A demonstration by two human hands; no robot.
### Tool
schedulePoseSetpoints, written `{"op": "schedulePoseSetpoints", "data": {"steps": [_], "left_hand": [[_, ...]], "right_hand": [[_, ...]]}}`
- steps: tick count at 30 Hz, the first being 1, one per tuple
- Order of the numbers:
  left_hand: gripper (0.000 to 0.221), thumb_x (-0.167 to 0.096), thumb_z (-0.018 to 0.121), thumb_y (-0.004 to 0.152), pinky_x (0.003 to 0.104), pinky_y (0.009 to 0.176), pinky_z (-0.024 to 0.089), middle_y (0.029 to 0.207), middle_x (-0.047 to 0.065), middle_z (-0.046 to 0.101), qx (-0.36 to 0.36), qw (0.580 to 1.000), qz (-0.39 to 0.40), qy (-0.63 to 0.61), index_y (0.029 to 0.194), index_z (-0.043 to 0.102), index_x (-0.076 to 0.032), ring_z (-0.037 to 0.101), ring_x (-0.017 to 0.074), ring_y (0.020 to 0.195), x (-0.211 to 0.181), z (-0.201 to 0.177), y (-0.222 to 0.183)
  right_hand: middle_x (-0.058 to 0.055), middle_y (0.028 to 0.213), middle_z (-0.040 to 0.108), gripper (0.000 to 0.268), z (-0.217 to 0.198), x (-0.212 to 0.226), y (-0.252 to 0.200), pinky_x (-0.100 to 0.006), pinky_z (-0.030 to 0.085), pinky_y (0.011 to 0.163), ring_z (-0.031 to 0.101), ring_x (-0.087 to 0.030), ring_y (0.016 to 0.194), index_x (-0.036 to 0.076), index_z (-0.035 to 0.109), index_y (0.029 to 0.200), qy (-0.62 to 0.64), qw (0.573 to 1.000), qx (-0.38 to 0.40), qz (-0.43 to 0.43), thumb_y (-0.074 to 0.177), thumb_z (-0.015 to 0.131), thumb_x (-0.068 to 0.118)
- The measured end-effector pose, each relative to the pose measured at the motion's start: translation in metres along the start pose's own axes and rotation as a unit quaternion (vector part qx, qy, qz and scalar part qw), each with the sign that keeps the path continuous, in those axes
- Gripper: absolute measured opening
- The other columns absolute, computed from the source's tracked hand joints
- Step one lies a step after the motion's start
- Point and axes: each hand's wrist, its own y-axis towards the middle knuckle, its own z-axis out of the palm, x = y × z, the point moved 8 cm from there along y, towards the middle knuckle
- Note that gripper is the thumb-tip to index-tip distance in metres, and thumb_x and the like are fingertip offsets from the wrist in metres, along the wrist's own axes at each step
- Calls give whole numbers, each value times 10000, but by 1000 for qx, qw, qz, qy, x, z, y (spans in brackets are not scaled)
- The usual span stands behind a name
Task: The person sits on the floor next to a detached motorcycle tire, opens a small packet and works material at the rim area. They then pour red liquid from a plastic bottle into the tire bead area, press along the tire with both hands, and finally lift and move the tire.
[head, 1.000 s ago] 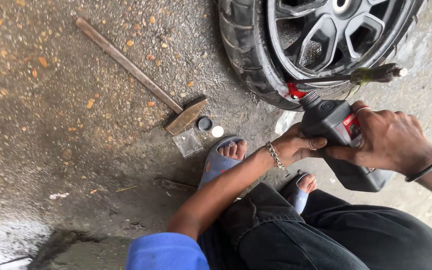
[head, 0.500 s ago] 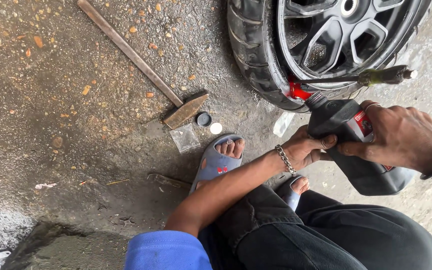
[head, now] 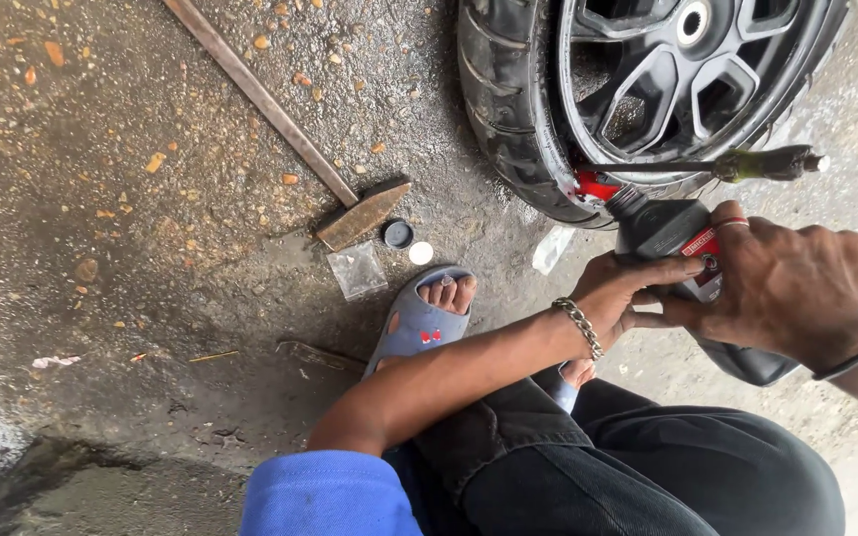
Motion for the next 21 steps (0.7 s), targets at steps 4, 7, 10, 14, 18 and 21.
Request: {"op": "schedulePoseSetpoints", "data": {"steps": [4,7,10,14,18,21], "left_hand": [[350,-147,731,974,490,855,632,1205,171,712,-8,1000,9,17,1269,682,36,698,309,994,3,-3,4],[294,-132,731,941,508,862,642,1183,186,715,13,1000,2,-20,1202,691,-4,714,308,1016,4,-2,3],[280,-179,712,949,514,852,639,1173,165,719,29,999,7,-43,1158,706,7,726,276,1038,8,-7,10],[310,-166,741,955,529,877,641,1124,204,705,29,999,13,-39,1161,700,62,727,310,1013,0,-1,7],[344,-206,751,933,530,845,637,1099,203,707,14,999,0,-50,1159,698,48,725,312,1005,3,-2,4],[370,-222,761,935,523,856,638,1098,212,709,19,998,1,-58,1168,693,57,729,315,1009,6,-3,5]], "right_hand": [[-28,613,687,1104,-9,-4,-3,-323,585,432,709,-126,456,34,547,1305,-22,1000,-1,-16,665,588,934],[-50,651,704,903,11,-22,3,-328,576,441,692,-159,521,71,606,1189,70,996,48,5,714,642,838],[-296,924,656,712,24,-13,-10,-308,475,311,683,-330,650,125,615,1152,94,887,-300,-338,757,535,711],[-145,834,621,644,81,-25,14,-387,590,424,697,-243,544,301,686,1384,105,920,-156,-343,786,611,529],[-69,875,629,655,110,-39,32,-306,607,540,723,-161,622,307,522,1459,76,974,34,-210,843,646,490],[-93,864,652,683,97,-25,23,-361,623,499,723,-202,613,426,567,1489,10,951,-45,-304,814,656,375]]}}
